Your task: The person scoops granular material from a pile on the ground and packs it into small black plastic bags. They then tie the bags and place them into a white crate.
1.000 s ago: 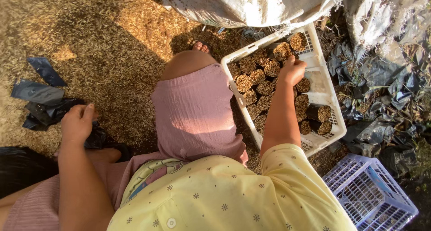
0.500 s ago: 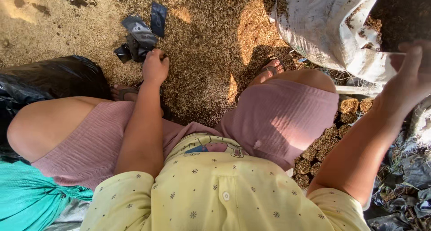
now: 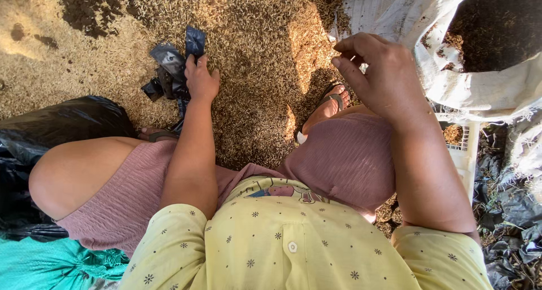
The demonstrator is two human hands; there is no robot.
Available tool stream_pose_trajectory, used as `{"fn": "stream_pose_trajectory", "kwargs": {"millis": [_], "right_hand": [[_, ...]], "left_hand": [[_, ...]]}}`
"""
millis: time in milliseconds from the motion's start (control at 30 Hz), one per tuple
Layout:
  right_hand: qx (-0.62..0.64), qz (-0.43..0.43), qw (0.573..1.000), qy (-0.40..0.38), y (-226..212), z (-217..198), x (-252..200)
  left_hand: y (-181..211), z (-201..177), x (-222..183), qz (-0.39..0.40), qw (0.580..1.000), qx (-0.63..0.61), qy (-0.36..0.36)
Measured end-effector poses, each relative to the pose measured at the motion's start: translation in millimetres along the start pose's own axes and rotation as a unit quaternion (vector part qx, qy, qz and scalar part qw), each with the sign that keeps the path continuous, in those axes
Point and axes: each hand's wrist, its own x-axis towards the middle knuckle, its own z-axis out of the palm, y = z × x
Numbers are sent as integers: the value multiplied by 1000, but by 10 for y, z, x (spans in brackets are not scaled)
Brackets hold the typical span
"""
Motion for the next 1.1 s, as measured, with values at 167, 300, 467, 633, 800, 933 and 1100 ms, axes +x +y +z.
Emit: {"fn": "stream_pose_trajectory", "kwargs": {"millis": [167, 300, 467, 633, 800, 933, 1100], "right_hand": [[7, 8, 1000, -6, 50, -12, -7], [5, 16, 1000, -11, 48, -29, -31], [-11, 0, 1000, -8, 30, -38, 14], [-16, 22, 999, -25, -23, 70, 88], [22, -105, 994, 26, -202, 249, 192], [60, -97, 992, 62, -481, 323, 340], [140, -193, 964, 118, -797, 280, 484]], "left_hand": [[-89, 111, 58, 9, 1000, 13, 23], [-165, 193, 107, 41, 997, 15, 64], [-37, 50, 25, 65, 979, -88, 172], [657, -244, -168, 166, 927, -254, 221], [1413, -737, -607, 207, 879, -413, 117], [1738, -1175, -1011, 338, 835, -413, 131], [1753, -1633, -1329, 337, 839, -410, 120]]}}
